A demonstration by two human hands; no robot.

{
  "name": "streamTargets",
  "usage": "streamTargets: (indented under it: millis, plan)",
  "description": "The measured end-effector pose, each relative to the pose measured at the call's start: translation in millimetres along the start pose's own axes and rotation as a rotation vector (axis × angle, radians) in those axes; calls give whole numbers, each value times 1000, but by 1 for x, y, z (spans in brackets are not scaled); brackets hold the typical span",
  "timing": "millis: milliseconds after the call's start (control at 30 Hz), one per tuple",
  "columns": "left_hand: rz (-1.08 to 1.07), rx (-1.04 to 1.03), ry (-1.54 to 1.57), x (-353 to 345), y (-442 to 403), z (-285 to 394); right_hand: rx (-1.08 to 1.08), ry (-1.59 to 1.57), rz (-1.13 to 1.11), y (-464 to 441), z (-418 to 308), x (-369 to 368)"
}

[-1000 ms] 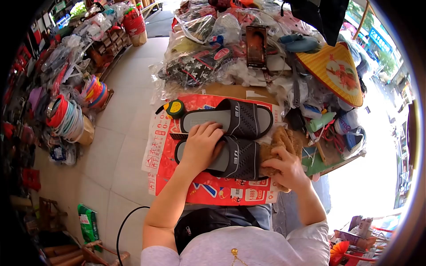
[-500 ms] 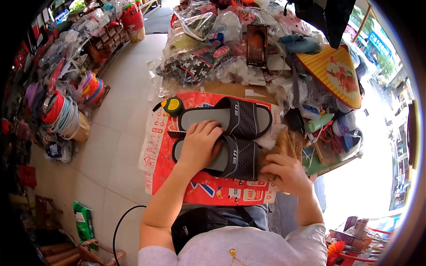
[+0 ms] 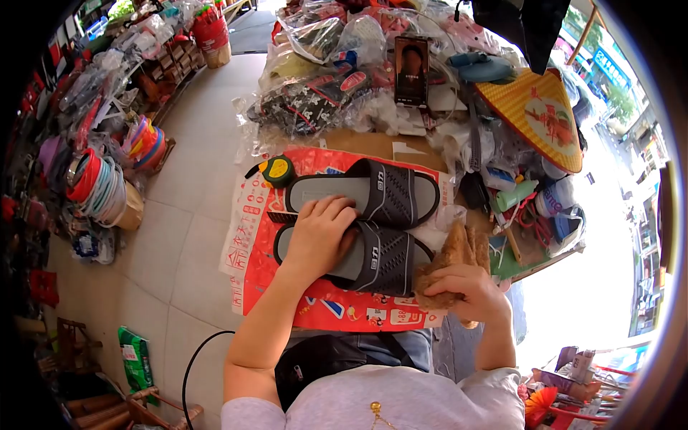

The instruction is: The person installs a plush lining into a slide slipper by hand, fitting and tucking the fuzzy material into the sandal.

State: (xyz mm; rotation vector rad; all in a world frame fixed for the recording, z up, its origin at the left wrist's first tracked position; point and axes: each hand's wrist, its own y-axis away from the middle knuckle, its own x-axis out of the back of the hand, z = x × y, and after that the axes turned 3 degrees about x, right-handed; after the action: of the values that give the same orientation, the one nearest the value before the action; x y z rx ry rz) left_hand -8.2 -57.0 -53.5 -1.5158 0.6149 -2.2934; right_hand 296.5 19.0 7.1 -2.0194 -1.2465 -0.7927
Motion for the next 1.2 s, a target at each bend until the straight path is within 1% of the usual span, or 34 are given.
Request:
streamTargets:
  millis: [33,67,100,167,200,233,300,333,367,433,467,500,567,600,667,700,767,800,867,900,967,1000,1033,1100,1133,1200]
  plan:
    - [-16,2,2,0,1,1,10,-57,-32,5,2,4]
    - [-18,1,4,0,1,1,-7,-79,84,8,12,0]
    - [-13,-3,-1,-1,1,1,-8,-78,88,2,12,0]
    - [-1,-9,-13,-2,1,0,-8,149,383,-15,7,-5]
    - [5,-12,-12,-3,2,0,13,131,329,-20,9,-10]
    - [11,-13,-12,-3,2,-1,22,129,330,-22,7,-13]
    - [10,-10,-13,-2,2,-2,-8,76,72,-22,2,-18]
    - [6,-9,-4,-2,2,-1,27,-79,5,-18,7,-10]
    - [0,-10,3,-2,3,0,18,-81,5,-14,9,-4]
    - [-5,-1,0,-1,1,0,57,-237,68,-10,12,6]
    - [-9,-2,6,-1,1,1,40,-101,237,-16,12,8]
    - [-8,2,8,-1,1,1,37,-101,240,-25,15,9]
    - [-3,2,3,0,0,1,-35,95,615,-48,26,10]
    - [-2,-4,-2,0,1,1,-28,95,618,-60,34,8]
    - [1,-8,-14,-1,2,0,-50,273,595,-79,52,-6]
    - [2,-12,-14,-2,3,0,14,256,521,-87,53,-15]
    - [4,-12,-15,-2,1,-2,-28,335,493,-84,43,-22]
    - [2,-9,-3,-1,1,-1,-29,332,487,-79,37,-16]
    - [-2,0,17,0,2,0,-111,108,324,-65,33,0]
    - [-7,1,19,1,2,0,-114,109,319,-63,33,4]
    - [-12,5,24,0,1,0,-234,-24,345,-62,34,11]
    - [-14,6,19,0,1,0,-140,63,488,-70,43,6]
    - [-16,5,13,0,1,0,-141,63,489,-79,51,2]
    - [-13,-4,-5,-1,2,0,28,325,594,-96,63,-6]
    - [-10,-8,-22,-1,2,-1,-59,288,530,-99,63,-14]
    - [-4,-5,-12,0,1,-1,-87,277,501,-94,52,-14]
